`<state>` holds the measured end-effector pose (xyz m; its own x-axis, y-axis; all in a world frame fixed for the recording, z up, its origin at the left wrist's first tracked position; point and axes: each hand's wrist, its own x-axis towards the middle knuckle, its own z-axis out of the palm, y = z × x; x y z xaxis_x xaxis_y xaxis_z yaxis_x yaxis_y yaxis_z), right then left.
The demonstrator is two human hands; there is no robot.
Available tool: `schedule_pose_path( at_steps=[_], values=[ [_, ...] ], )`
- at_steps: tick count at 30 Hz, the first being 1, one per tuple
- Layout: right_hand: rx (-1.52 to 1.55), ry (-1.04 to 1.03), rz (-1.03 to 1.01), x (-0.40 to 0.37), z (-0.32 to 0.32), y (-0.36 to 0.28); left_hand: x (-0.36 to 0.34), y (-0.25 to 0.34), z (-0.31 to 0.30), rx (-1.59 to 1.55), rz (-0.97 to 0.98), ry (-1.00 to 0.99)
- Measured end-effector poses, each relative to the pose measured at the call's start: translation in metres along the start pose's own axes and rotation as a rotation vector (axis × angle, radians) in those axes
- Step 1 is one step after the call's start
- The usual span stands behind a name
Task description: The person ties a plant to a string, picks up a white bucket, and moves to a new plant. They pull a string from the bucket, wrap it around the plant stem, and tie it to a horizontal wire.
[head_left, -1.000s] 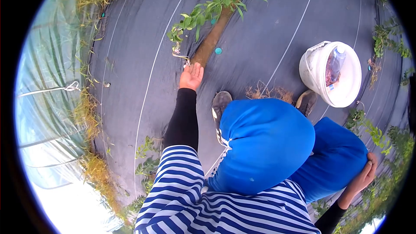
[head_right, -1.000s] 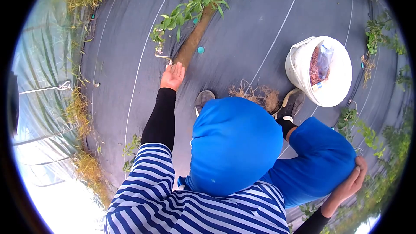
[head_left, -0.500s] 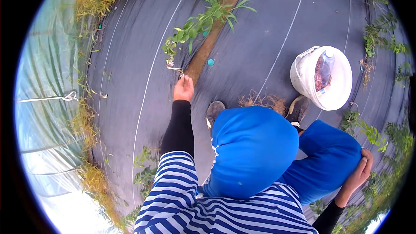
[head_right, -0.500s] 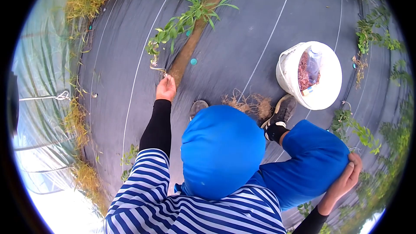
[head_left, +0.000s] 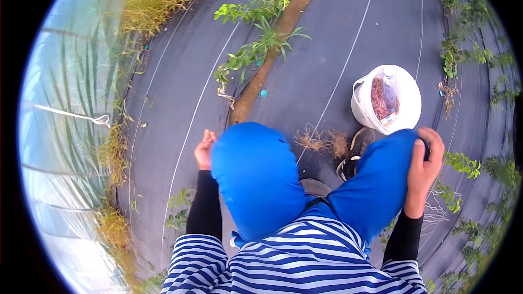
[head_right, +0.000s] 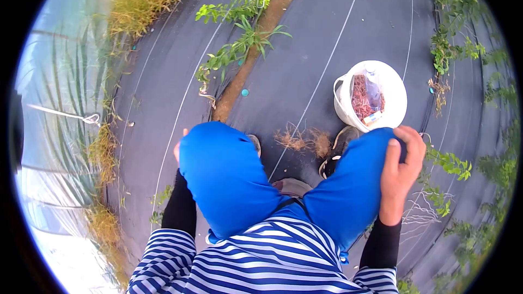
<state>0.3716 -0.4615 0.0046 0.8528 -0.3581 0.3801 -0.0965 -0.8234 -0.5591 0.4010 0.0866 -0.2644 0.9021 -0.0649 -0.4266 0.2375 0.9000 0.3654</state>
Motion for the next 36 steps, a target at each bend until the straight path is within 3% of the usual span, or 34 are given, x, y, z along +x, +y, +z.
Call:
schedule_pose_path(
  at_steps=[1,3,10,14,16,18,20,24,27,29,32,33,34,36],
  values=[
    [0.051,-0.006,-0.033,0.0,0.003,-0.003,-0.015,0.011,0.006,0.09,0.087,0.095],
    [0.164,-0.008,-0.094,-0.001,0.012,-0.006,-0.052,0.026,0.076,0.098,0.235,0.259],
    [0.3,-0.09,-0.283,0.005,0.028,-0.027,-0.127,0.083,0.064,0.116,0.425,0.273],
    [0.486,-0.322,-0.339,0.025,0.045,-0.069,-0.152,0.082,0.038,0.124,0.475,0.406],
    [0.529,-0.704,-0.296,0.038,0.063,-0.102,-0.153,0.082,0.009,0.15,0.487,0.48],
    [0.484,-1.015,-0.35,0.051,0.094,-0.132,-0.143,0.085,-0.013,0.162,0.446,0.51],
    [0.437,-1.2,-0.499,0.056,0.131,-0.154,-0.129,0.081,-0.022,0.173,0.405,0.476],
    [0.161,-1.282,-0.602,0.051,0.218,-0.163,-0.082,0.08,-0.009,0.171,0.292,0.463],
    [0.126,-1.315,-0.492,0.029,0.275,-0.141,-0.043,0.076,0.007,0.315,0.191,0.467],
    [0.19,-1.457,-0.118,0.011,0.301,-0.135,-0.015,0.076,0.019,0.388,0.147,0.463],
    [0.178,-1.447,-0.126,0.0,0.338,-0.135,0.04,0.069,0.021,0.585,0.063,0.46],
    [0.174,-1.447,-0.014,0.005,0.353,-0.141,0.056,0.065,0.023,0.714,0.03,0.452],
    [0.151,-1.464,-0.012,0.014,0.37,-0.148,0.073,0.06,0.027,0.691,0.018,0.463],
    [0.373,-1.303,-0.284,0.041,0.408,-0.174,0.108,0.055,0.04,0.977,-0.003,0.386]
  ],
)
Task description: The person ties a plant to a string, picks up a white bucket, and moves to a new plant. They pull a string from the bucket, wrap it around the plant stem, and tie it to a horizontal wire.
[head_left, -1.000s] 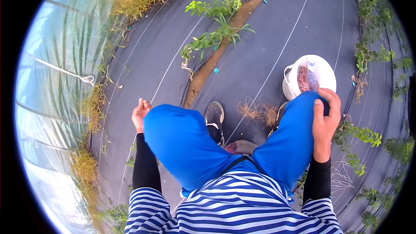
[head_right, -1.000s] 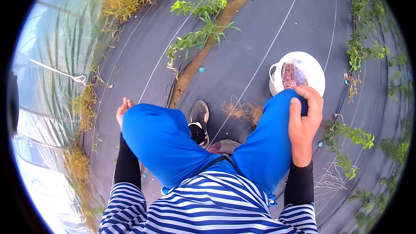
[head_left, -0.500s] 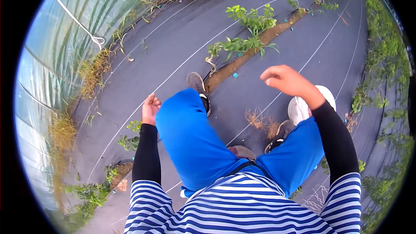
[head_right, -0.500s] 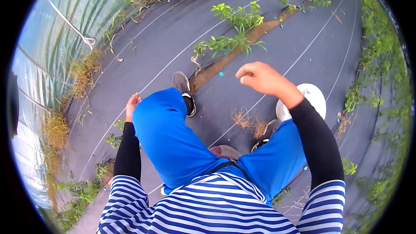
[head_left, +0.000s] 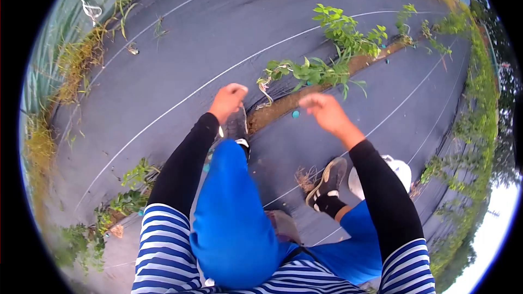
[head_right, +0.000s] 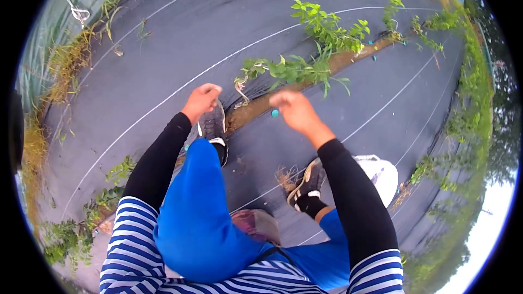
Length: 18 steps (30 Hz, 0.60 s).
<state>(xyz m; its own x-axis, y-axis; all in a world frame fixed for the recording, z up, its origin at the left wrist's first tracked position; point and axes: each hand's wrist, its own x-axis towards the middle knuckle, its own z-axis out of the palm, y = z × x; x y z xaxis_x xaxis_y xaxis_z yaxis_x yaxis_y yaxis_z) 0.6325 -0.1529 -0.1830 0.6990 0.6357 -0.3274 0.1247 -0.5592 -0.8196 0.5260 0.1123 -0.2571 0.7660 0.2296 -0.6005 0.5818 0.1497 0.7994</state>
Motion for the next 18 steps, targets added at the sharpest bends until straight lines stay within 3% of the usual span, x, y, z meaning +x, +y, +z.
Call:
schedule_pose_path(
  at_steps=[1,2,3,5,7,8,10,15,16,18],
  values=[
    [-0.014,0.018,-0.083,0.031,-0.011,-0.005,0.021,-0.007,0.008,-0.023,-0.018,0.002],
    [-0.027,0.036,-0.167,0.063,-0.022,-0.013,0.046,-0.018,0.016,0.13,0.225,0.012],
    [-0.037,0.041,-0.122,0.092,-0.033,-0.027,0.066,-0.025,0.025,0.285,0.47,0.025],
    [-0.063,0.035,-0.059,0.137,-0.041,-0.027,0.059,0.01,0.042,0.297,0.413,0.02],
    [-0.24,-0.063,-0.219,0.166,-0.045,-0.012,0.057,0.038,0.055,0.391,0.408,0.038],
    [-0.251,-0.077,-0.199,0.17,-0.045,-0.005,0.062,0.04,0.061,0.371,0.394,0.029],
    [-0.595,-0.203,-0.231,0.165,-0.043,0.007,0.068,0.041,0.07,0.478,0.742,0.104],
    [-0.797,-0.227,-0.524,0.139,-0.058,0.022,0.064,0.042,0.072,0.825,0.806,-0.138],
    [-0.8,-0.222,-0.524,0.141,-0.061,0.025,0.064,0.041,0.073,0.825,0.811,-0.139],
    [-0.625,-0.298,-0.307,0.146,-0.064,0.023,0.063,0.037,0.076,0.803,0.805,-0.174]
  ],
)
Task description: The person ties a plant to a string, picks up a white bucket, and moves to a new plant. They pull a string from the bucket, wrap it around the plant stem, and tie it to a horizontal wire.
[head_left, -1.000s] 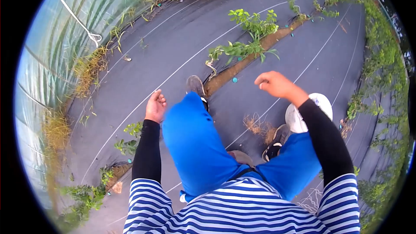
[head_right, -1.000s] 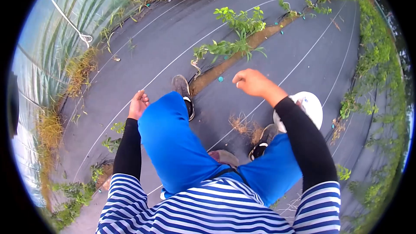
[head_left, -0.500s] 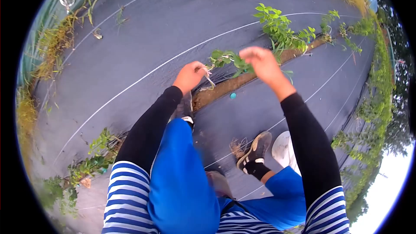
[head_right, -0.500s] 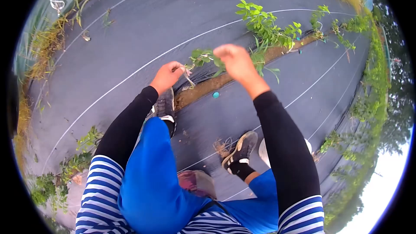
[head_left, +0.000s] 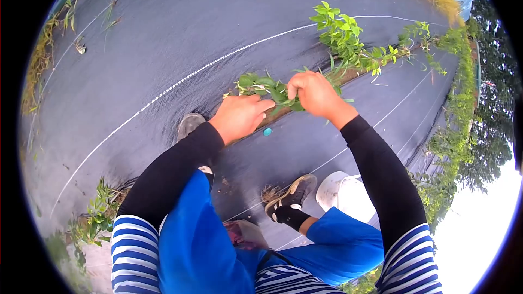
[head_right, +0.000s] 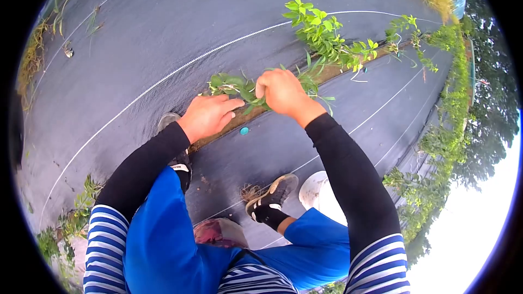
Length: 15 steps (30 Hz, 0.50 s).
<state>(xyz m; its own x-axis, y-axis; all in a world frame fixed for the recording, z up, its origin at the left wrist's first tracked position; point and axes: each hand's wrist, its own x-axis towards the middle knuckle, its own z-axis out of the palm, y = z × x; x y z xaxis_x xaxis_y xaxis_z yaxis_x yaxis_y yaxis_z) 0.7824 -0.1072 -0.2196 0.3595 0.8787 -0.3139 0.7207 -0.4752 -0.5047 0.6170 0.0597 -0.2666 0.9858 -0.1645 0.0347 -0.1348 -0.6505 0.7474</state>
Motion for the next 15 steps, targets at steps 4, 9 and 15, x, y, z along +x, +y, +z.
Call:
schedule_pose_path(
  at_steps=[4,9,15],
  values=[
    [0.225,-0.029,0.37,0.028,0.004,0.0,-0.001,0.005,0.01,-0.078,-0.015,0.021],
    [0.046,-0.257,0.426,0.064,0.012,0.02,-0.004,0.012,-0.002,-0.179,-0.04,0.013],
    [0.085,-0.543,0.368,0.067,0.0,0.013,-0.012,-0.011,-0.009,-0.26,-0.204,0.306]
  ],
)
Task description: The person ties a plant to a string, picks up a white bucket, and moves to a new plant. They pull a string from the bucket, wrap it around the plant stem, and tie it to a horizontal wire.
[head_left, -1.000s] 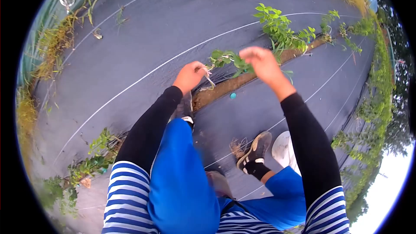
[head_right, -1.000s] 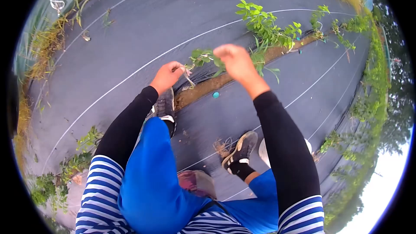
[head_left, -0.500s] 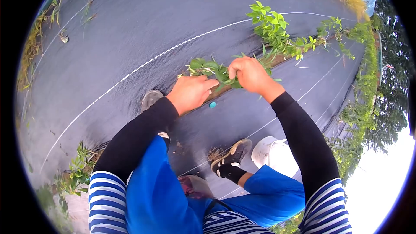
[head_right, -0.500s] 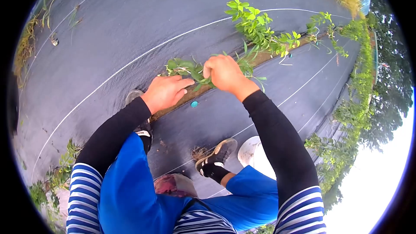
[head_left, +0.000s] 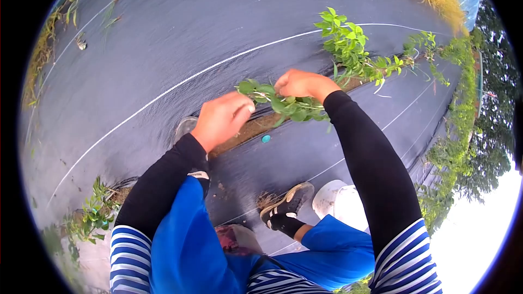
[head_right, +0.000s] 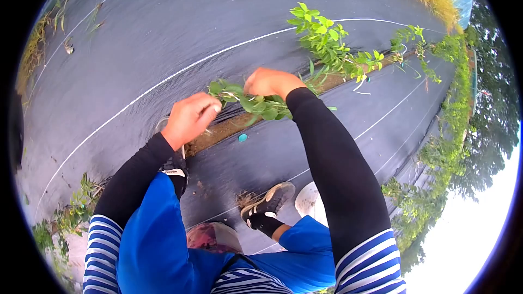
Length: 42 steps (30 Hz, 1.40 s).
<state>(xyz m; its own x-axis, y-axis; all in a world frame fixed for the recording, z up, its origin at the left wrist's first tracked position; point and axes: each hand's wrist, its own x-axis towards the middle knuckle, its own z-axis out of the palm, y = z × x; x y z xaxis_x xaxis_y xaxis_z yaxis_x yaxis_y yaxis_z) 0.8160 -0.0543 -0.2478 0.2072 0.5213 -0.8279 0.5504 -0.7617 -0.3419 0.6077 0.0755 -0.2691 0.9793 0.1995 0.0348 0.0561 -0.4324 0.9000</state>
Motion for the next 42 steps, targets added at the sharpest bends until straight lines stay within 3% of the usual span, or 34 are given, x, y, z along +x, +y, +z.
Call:
schedule_pose_path(
  at_steps=[1,3,5,6,7,9,10,11,13,18,20,27,33,35,38,42],
  values=[
    [0.032,0.022,0.008,0.001,0.001,0.0,-0.001,-0.004,-0.001,0.006,-0.014,0.005],
    [0.079,0.103,-0.005,0.012,0.005,-0.002,-0.003,-0.011,-0.003,-0.012,-0.304,0.062],
    [0.223,0.405,-0.037,0.016,0.006,-0.008,-0.007,-0.02,-0.004,0.018,-0.299,0.089],
    [0.151,0.631,-0.151,0.007,0.008,-0.021,-0.009,-0.021,-0.004,0.069,-0.281,0.079],
    [0.15,0.617,-0.154,-0.003,0.007,-0.031,-0.01,-0.023,-0.004,0.119,-0.26,0.068],
    [0.014,0.698,-0.455,-0.018,0.007,-0.046,-0.011,-0.027,-0.004,0.12,-0.299,0.059],
    [-0.037,0.625,-0.481,-0.024,0.012,-0.051,-0.012,-0.028,-0.004,0.125,-0.287,0.045],
    [-0.039,0.616,-0.484,-0.026,0.02,-0.052,-0.012,-0.029,-0.004,0.13,-0.274,0.029],
    [-0.486,0.595,-0.319,-0.029,0.035,-0.05,-0.011,-0.032,-0.004,0.143,-0.29,-0.003],
    [-0.493,0.746,-0.179,-0.027,0.044,-0.049,-0.005,-0.039,-0.001,0.212,-0.292,-0.049],
    [-0.456,0.787,-0.179,-0.024,0.045,-0.049,-0.001,-0.037,-0.002,0.094,-0.267,-0.001],
    [-0.4,0.747,-0.084,-0.016,0.041,-0.048,0.002,-0.043,0.002,0.095,-0.326,-0.03],
    [-0.335,0.49,0.0,0.004,0.02,-0.039,-0.001,-0.046,0.001,0.133,-0.311,-0.09],
    [-0.069,0.213,0.066,0.019,0.015,-0.028,-0.003,-0.047,0.0,0.13,-0.398,-0.104],
    [0.116,0.065,-0.01,0.027,0.01,-0.019,-0.003,-0.061,0.004,0.036,-0.468,-0.136],
    [0.143,0.027,0.052,0.028,0.008,-0.016,-0.009,-0.078,0.005,-0.033,-0.487,-0.043]
  ],
)
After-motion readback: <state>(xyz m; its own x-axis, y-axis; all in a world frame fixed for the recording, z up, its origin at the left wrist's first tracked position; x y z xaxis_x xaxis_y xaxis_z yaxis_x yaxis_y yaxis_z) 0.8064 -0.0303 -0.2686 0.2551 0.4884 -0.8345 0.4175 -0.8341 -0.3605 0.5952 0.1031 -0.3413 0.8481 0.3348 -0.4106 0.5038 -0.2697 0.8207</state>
